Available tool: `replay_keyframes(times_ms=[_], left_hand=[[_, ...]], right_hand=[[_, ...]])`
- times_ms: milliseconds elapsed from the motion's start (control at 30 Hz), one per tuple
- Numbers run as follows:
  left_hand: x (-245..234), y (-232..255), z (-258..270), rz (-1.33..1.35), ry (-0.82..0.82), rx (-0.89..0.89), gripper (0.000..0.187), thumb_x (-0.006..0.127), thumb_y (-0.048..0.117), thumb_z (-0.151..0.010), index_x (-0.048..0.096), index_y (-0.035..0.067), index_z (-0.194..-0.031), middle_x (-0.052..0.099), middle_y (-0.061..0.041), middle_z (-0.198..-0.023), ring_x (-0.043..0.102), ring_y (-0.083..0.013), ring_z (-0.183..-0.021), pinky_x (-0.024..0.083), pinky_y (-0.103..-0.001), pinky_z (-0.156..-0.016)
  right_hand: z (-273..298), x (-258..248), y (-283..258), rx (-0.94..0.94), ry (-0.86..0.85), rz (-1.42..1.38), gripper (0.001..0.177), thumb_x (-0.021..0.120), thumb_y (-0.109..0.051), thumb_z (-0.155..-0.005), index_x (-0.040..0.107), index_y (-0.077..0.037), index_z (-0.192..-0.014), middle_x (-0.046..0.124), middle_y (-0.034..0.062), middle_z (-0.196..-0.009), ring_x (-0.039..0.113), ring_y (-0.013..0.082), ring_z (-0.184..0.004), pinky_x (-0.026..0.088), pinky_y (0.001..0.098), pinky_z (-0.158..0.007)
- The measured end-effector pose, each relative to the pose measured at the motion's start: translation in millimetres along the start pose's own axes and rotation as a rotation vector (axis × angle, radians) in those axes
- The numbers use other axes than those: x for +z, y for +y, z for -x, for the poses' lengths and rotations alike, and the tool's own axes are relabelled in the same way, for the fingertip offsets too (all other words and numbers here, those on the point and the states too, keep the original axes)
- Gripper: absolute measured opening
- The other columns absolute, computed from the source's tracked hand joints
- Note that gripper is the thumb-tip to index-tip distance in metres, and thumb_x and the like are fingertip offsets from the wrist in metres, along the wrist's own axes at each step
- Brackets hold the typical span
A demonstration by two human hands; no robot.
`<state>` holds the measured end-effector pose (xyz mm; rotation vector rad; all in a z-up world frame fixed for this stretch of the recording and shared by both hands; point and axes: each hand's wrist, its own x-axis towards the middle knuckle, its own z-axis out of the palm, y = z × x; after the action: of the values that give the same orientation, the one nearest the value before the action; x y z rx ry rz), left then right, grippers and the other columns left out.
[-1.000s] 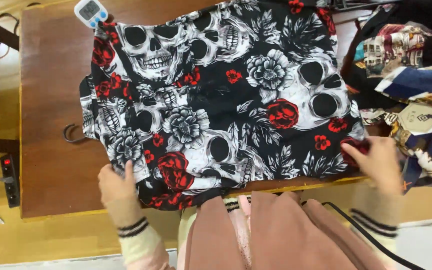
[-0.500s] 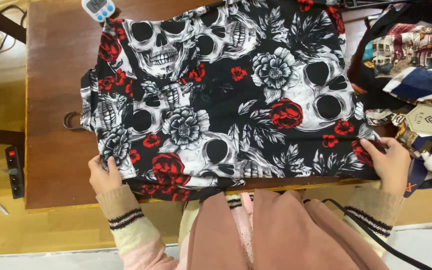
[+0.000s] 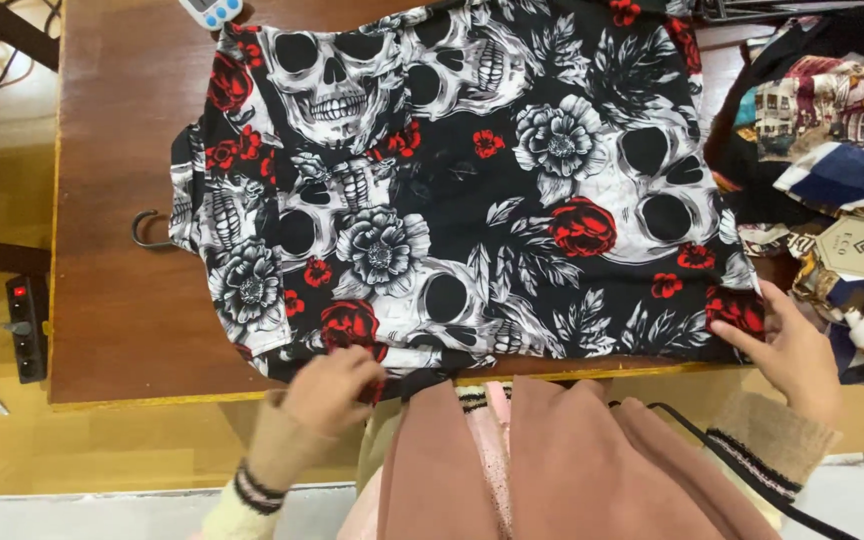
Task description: The person unfolds a skull-patterned shirt on a wooden table, places a hanger inside, buttons the shirt, and folds it neatly. The shirt is handled one at a time and ends folded on the table.
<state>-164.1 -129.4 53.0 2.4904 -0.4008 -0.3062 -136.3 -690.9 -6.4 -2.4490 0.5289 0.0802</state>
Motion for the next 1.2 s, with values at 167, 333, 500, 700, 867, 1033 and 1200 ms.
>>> replay_keyframes(times_ms=[167, 333, 500, 700, 867, 1033, 1200], left_hand=[[79.7, -94.5, 5.7, -0.401, -0.022, 0.373, 0.02, 0.073, 0.025, -0.073, 0.062, 0.019, -0.088, 0.057, 0.001, -0.104, 0.054, -0.0212, -0.091, 0.046, -0.034, -0.076], [-37.3, -20.0, -1.0, 0.225, -0.262, 0.157, 0.013, 0.07, 0.018, -0.085, 0.068, 0.01, -0.095, 0.069, 0.0, -0.109, 0.063, -0.0157, -0.088, 0.05, -0.029, -0.076], [-54.5, -75.1, -19.2, 0.992, -0.375, 0.013, 0.015, 0.071, 0.0, -0.086, 0.071, -0.001, -0.101, 0.074, -0.009, -0.088, 0.059, -0.011, -0.065, 0.047, -0.022, -0.056], [-29.8, -177.4, -112.8, 1.112, 0.389, -0.724, 0.03, 0.051, 0.027, -0.1, 0.063, 0.009, -0.121, 0.064, -0.006, -0.132, 0.054, -0.0172, -0.124, 0.036, -0.032, -0.108], [-6.3, -192.2, -73.9, 0.729, 0.255, -0.431, 0.051, 0.054, 0.029, -0.099, 0.047, 0.002, -0.142, 0.055, -0.009, -0.132, 0.048, -0.0179, -0.123, 0.035, -0.032, -0.109], [-0.1, -158.7, -35.8, 0.707, 0.269, -0.336, 0.06, 0.063, 0.011, -0.092, 0.043, -0.007, -0.145, 0.058, -0.019, -0.138, 0.059, -0.0223, -0.119, 0.047, -0.03, -0.1], [-3.4, -168.0, -36.3, 0.648, 0.248, -0.412, 0.058, 0.066, 0.007, -0.091, 0.046, -0.008, -0.143, 0.065, -0.023, -0.13, 0.068, -0.0245, -0.11, 0.056, -0.031, -0.093]], right_hand=[[2.0, -3.8, 14.6, -0.03, -0.066, -0.166, 0.081, 0.071, 0.0, -0.088, 0.044, -0.006, -0.165, 0.05, 0.014, -0.067, 0.036, 0.0199, -0.054, 0.026, 0.03, -0.047], [6.7, -19.5, 17.2, 0.018, -0.091, -0.216, 0.056, 0.067, 0.004, -0.095, 0.061, -0.005, -0.15, 0.065, 0.0132, -0.102, 0.047, 0.0195, -0.072, 0.036, 0.0288, -0.061], [-40.8, -23.9, 53.1, 0.018, -0.259, -0.241, 0.04, 0.066, 0.001, -0.093, 0.07, -0.005, -0.133, 0.074, 0.0243, -0.122, 0.07, 0.0357, -0.096, 0.055, 0.0442, -0.089], [-106.5, 22.8, 22.0, 0.016, 0.052, -0.858, 0.031, 0.049, -0.017, -0.114, 0.059, -0.019, -0.144, 0.063, -0.0088, -0.123, 0.061, -0.0034, -0.101, 0.053, 0.0093, -0.089], [-108.3, 42.1, 42.1, -0.253, 0.161, -0.465, 0.035, 0.057, -0.009, -0.117, 0.054, 0.004, -0.15, 0.057, 0.0077, -0.112, 0.049, 0.0116, -0.09, 0.04, 0.0214, -0.076], [-88.6, 22.6, 16.3, -0.35, -0.029, -0.421, 0.074, 0.056, 0.017, -0.089, 0.036, 0.008, -0.16, 0.052, 0.0232, -0.129, 0.051, 0.0268, -0.102, 0.043, 0.0322, -0.083], [-78.3, 15.0, -2.8, -0.41, -0.041, -0.34, 0.086, 0.042, 0.025, -0.076, 0.041, 0.005, -0.16, 0.056, 0.0256, -0.14, 0.054, 0.0286, -0.114, 0.04, 0.03, -0.079]])
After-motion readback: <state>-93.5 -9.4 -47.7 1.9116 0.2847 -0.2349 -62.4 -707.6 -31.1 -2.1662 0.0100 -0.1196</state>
